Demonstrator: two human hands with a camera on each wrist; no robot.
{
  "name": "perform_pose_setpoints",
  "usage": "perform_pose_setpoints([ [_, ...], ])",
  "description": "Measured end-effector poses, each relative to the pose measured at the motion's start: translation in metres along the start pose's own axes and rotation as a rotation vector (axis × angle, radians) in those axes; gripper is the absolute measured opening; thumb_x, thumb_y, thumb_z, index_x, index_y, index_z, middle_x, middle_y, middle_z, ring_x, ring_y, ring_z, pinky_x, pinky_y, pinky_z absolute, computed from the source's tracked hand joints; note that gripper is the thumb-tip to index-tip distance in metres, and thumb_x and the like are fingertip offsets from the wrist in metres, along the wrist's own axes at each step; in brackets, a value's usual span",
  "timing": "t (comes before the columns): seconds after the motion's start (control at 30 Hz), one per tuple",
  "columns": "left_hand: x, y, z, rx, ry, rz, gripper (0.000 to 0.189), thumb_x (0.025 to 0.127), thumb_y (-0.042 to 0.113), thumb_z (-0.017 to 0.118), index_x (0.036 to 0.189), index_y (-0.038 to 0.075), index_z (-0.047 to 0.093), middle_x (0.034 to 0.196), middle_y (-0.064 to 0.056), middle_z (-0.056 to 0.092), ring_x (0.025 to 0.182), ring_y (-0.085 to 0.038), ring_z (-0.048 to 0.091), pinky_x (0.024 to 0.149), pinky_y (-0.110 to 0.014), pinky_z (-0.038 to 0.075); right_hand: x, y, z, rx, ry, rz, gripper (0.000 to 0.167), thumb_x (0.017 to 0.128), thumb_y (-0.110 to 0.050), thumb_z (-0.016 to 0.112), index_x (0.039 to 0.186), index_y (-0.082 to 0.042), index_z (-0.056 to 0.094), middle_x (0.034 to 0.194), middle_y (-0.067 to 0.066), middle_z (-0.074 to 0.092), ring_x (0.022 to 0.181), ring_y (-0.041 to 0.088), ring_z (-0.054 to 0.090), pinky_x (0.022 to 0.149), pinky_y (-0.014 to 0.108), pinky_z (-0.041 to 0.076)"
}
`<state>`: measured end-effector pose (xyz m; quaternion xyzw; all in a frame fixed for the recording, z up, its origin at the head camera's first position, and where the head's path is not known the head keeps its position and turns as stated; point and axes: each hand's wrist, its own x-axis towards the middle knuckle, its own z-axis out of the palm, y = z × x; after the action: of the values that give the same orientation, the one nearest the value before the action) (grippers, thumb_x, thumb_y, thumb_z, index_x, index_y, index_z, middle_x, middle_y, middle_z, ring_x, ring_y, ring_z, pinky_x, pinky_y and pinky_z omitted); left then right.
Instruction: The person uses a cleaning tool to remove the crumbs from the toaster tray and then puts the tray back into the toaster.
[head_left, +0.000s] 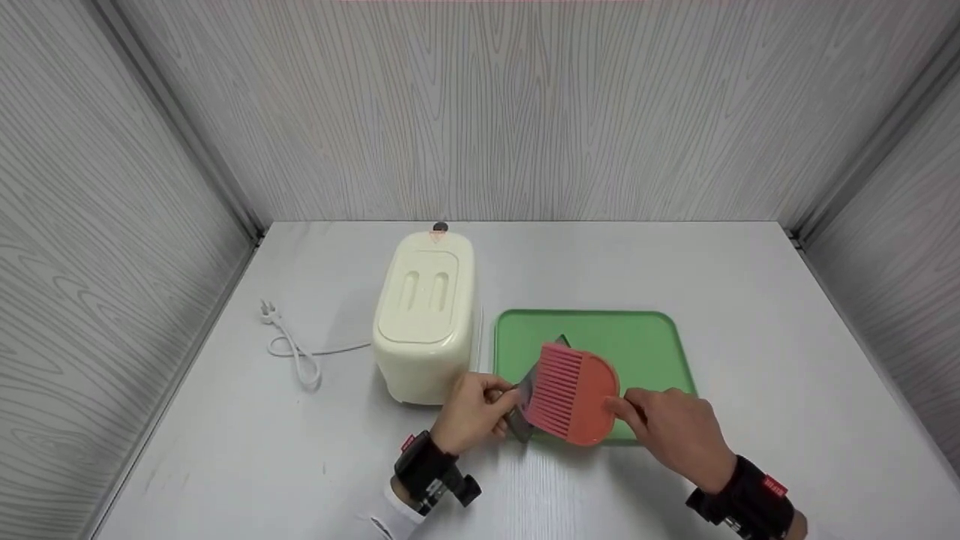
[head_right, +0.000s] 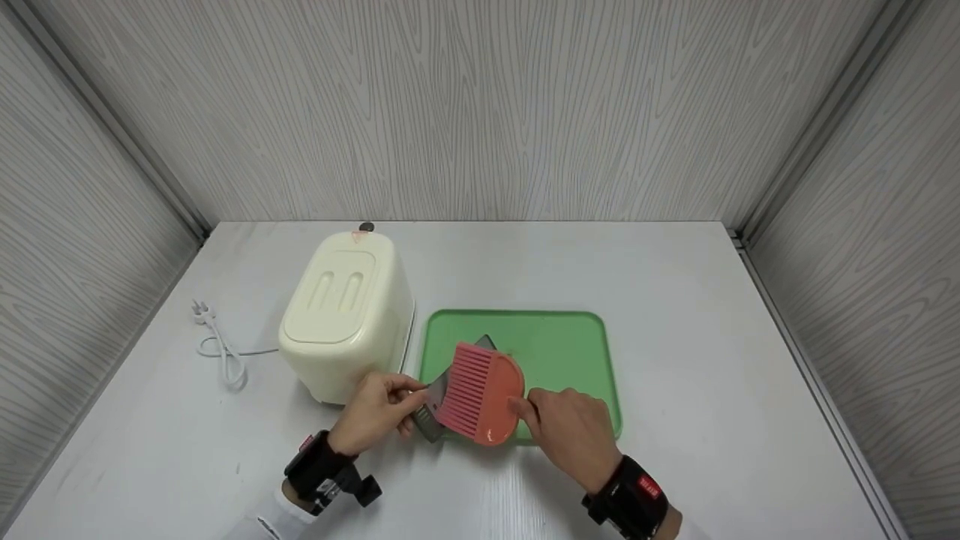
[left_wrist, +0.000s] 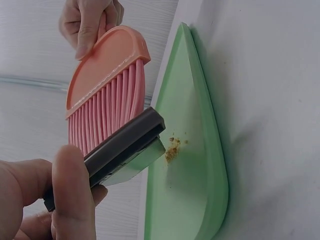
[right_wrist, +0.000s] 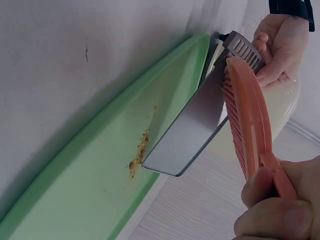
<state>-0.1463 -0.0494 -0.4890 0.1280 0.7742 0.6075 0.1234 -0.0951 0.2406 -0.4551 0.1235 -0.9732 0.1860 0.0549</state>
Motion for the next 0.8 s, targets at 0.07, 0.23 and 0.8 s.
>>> perform_pose_setpoints([
  [0.07, 0.000, 0.000, 0.000, 0.004, -0.001, -0.002, 0.017, 0.100, 0.005, 0.072, 0.106, -0.010, 0.077, 0.066, -0.001, 0.066, 0.048, -0.006, 0.059, 0.052, -0.041, 0.064, -0.001, 0.001, 0.000, -0.012, 0.005, -0.005, 0.055, 0.104, -0.045, 0.066, 0.061, -0.024, 0.040, 0.055, -0.015, 0.023, 0.050, 0.001, 0.024, 0.048, 0.021, 0.015],
  [0.23, 0.000, 0.000, 0.000, 0.003, 0.000, -0.012, 0.018, 0.100, 0.004, 0.071, 0.108, -0.011, 0.076, 0.067, 0.000, 0.066, 0.048, -0.005, 0.059, 0.054, -0.046, 0.065, 0.000, 0.007, -0.001, -0.058, 0.032, -0.023, 0.056, 0.103, -0.043, 0.068, 0.061, -0.023, 0.037, 0.055, -0.015, 0.020, 0.050, 0.002, 0.022, 0.048, 0.022, 0.013],
  [0.8, -0.002, 0.003, 0.000, 0.010, 0.001, -0.001, 0.014, 0.099, 0.004, 0.073, 0.104, -0.008, 0.078, 0.071, -0.007, 0.070, 0.049, -0.006, 0.058, 0.053, -0.047, 0.064, 0.012, 0.031, -0.004, -0.183, 0.103, -0.034, 0.057, 0.103, -0.035, 0.072, 0.061, -0.019, 0.037, 0.056, -0.012, 0.021, 0.051, 0.006, 0.023, 0.046, 0.024, 0.015],
])
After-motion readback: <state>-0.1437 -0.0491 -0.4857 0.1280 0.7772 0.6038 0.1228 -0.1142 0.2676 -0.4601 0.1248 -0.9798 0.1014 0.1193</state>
